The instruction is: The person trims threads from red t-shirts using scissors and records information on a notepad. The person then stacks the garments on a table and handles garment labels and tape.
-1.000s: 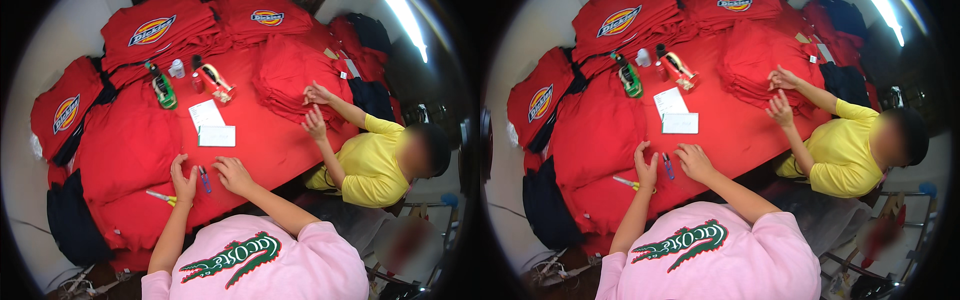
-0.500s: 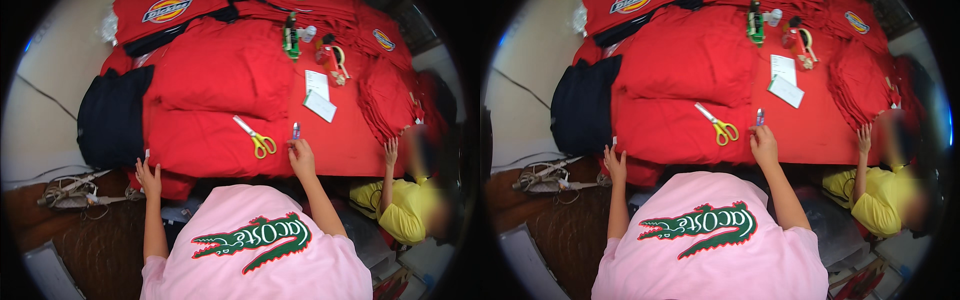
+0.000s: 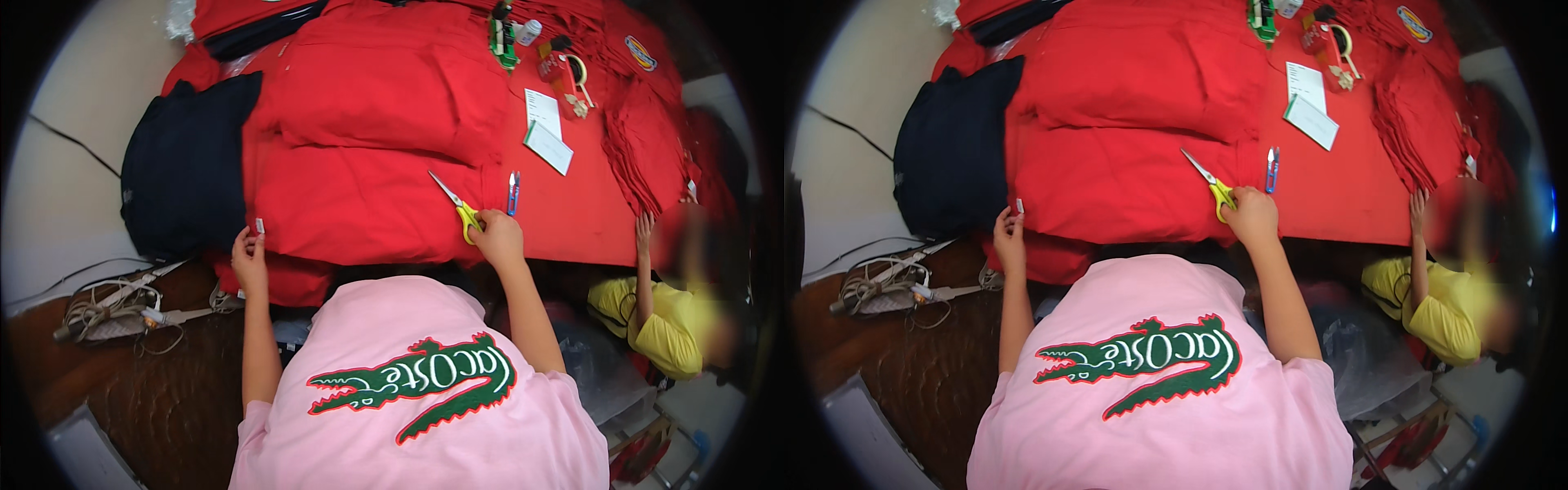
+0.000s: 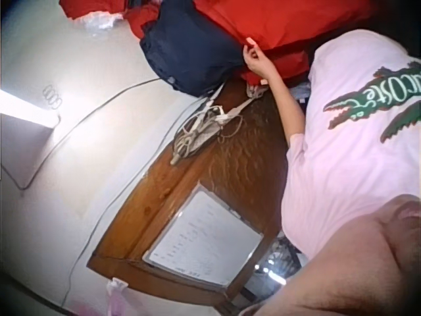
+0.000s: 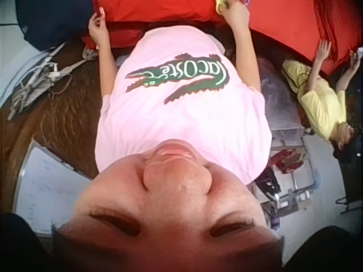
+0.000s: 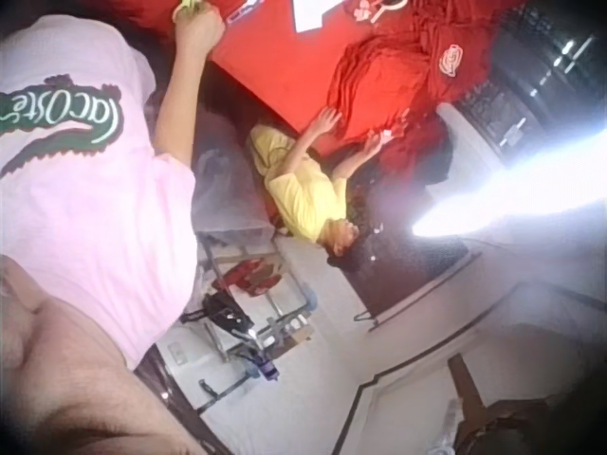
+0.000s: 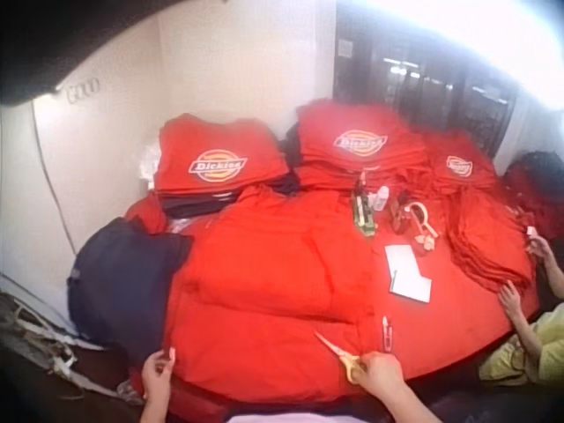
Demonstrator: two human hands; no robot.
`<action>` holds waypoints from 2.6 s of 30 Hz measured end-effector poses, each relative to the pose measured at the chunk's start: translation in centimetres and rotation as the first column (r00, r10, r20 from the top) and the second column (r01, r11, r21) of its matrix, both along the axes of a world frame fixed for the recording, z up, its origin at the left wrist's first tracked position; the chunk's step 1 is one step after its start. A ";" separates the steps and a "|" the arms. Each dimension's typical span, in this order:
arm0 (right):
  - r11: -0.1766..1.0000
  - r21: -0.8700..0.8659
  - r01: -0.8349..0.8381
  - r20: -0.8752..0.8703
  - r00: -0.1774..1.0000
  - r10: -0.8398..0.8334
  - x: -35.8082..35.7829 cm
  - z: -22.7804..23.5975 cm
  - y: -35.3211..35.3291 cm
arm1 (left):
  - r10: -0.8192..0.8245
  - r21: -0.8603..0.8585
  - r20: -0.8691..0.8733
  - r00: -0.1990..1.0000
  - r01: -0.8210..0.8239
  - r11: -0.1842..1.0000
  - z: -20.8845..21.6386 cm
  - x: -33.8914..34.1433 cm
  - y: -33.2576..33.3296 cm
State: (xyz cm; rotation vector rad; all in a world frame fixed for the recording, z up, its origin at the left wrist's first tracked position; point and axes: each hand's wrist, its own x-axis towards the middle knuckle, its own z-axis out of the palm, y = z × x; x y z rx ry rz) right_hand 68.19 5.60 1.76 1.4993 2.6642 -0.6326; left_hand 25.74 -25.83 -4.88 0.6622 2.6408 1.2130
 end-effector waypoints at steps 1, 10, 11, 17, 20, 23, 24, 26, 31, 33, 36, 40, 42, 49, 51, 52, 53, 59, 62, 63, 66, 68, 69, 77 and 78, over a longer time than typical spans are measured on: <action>0.981 -0.177 0.082 -0.159 0.981 -0.110 1.8 0.0 0.3 | -0.026 -0.015 0.048 0.998 0.027 1.000 0.7 -0.6 0.3; 0.714 -0.568 0.410 -0.583 0.412 -0.700 8.9 -1.3 -1.1 | -0.116 -0.098 0.028 0.993 0.119 0.988 0.6 -1.8 3.0; 0.718 -0.546 0.430 -0.578 0.428 -0.695 7.8 -2.1 -1.6 | -0.130 -0.169 0.007 0.991 0.130 0.977 0.7 -2.1 3.1; 0.879 0.196 0.434 -0.244 0.890 -0.385 1.3 -3.9 -4.5 | -0.161 0.035 0.089 0.983 0.158 0.987 1.1 -3.8 3.5; 0.871 -0.012 0.491 -0.442 0.779 -0.445 2.3 -4.2 -3.9 | -0.176 0.258 0.162 0.971 0.130 0.957 2.8 -5.8 3.6; 0.809 -0.385 0.444 -0.609 0.536 -0.584 3.4 -2.0 -2.8 | -0.182 0.294 0.029 0.983 0.166 0.941 7.5 -6.1 7.7; 0.802 -0.424 0.420 -0.594 0.540 -0.596 3.1 -0.3 -1.9 | -0.197 0.328 0.010 0.980 0.183 0.927 7.8 -7.5 9.0; 0.824 -0.376 0.425 -0.573 0.592 -0.567 2.3 1.1 0.6 | -0.250 0.410 -0.042 0.967 0.245 0.879 8.4 -10.4 13.3; 0.849 -0.118 0.514 -0.558 0.673 -0.485 -1.0 0.3 6.0 | -0.044 0.566 -0.114 0.993 0.101 0.818 5.1 -17.6 19.7; 0.803 -0.108 0.586 -0.633 0.582 -0.510 -0.1 0.8 5.3 | -0.016 0.487 -0.183 0.983 0.105 0.867 6.3 -13.3 21.1; 0.842 -0.199 0.502 -0.648 0.577 -0.497 1.0 1.1 1.9 | -0.118 0.419 -0.133 0.984 0.163 0.893 7.1 -6.5 17.7; 0.811 -0.506 0.292 -0.614 0.539 -0.577 -1.7 0.0 -4.5 | -0.150 0.479 0.550 0.822 -0.163 0.862 1.9 -2.2 8.9; 0.808 -0.547 0.218 -0.612 0.554 -0.564 -3.6 -1.7 -7.3 | -0.102 0.393 0.733 0.673 -0.296 0.871 1.4 1.7 6.8; 0.686 -0.726 0.045 -0.543 0.575 -0.612 -7.7 -1.8 -8.7 | -0.249 0.363 0.864 0.437 -0.201 0.910 1.7 7.7 7.3; 0.577 -0.816 0.040 -0.480 0.511 -0.714 -8.8 0.7 -7.7 | -0.235 0.365 0.862 0.449 -0.227 0.903 2.3 8.3 8.5; 0.589 -0.808 0.028 -0.490 0.524 -0.697 -8.8 1.8 -7.0 | -0.228 0.360 0.859 0.459 -0.222 0.906 2.6 8.6 9.4; 0.610 -0.791 0.033 -0.506 0.526 -0.684 -8.8 2.6 -6.4 | -0.220 0.351 0.859 0.463 -0.219 0.910 2.6 9.0 9.9; 0.682 -0.727 0.084 -0.584 0.448 -0.677 -9.0 3.5 -3.1 | -0.295 0.608 0.639 0.711 -0.231 0.760 3.1 7.6 14.0; 0.655 -0.752 0.078 -0.585 0.380 -0.717 -8.7 2.9 -2.3 | -0.339 0.644 0.615 0.712 -0.207 0.736 4.3 7.1 16.0; 0.648 -0.757 0.077 -0.584 0.363 -0.726 -8.6 2.9 -2.1 | -0.342 0.645 0.611 0.714 -0.198 0.738 4.6 7.1 16.6; 0.615 -0.784 0.078 -0.554 0.359 -0.751 -8.3 2.9 -1.9 | -0.344 0.632 0.639 0.688 -0.214 0.745 5.6 7.1 17.7; 0.598 -0.797 0.082 -0.540 0.345 -0.767 -8.0 3.1 -1.9 | -0.362 0.636 0.645 0.673 -0.211 0.742 5.8 7.2 18.1; 0.593 -0.801 0.084 -0.538 0.334 -0.774 -7.9 3.3 -1.9 | -0.383 0.644 0.646 0.660 -0.203 0.737 5.6 7.2 18.2; 0.568 -0.823 -0.023 -0.553 0.260 -0.791 -2.7 8.8 -2.9 | -0.340 0.519 0.763 0.550 -0.207 0.829 5.4 7.8 18.5; 0.573 -0.819 0.024 -0.551 0.249 -0.797 -2.1 9.7 -3.1 | -0.301 0.540 0.761 0.575 -0.302 0.786 4.7 6.8 18.8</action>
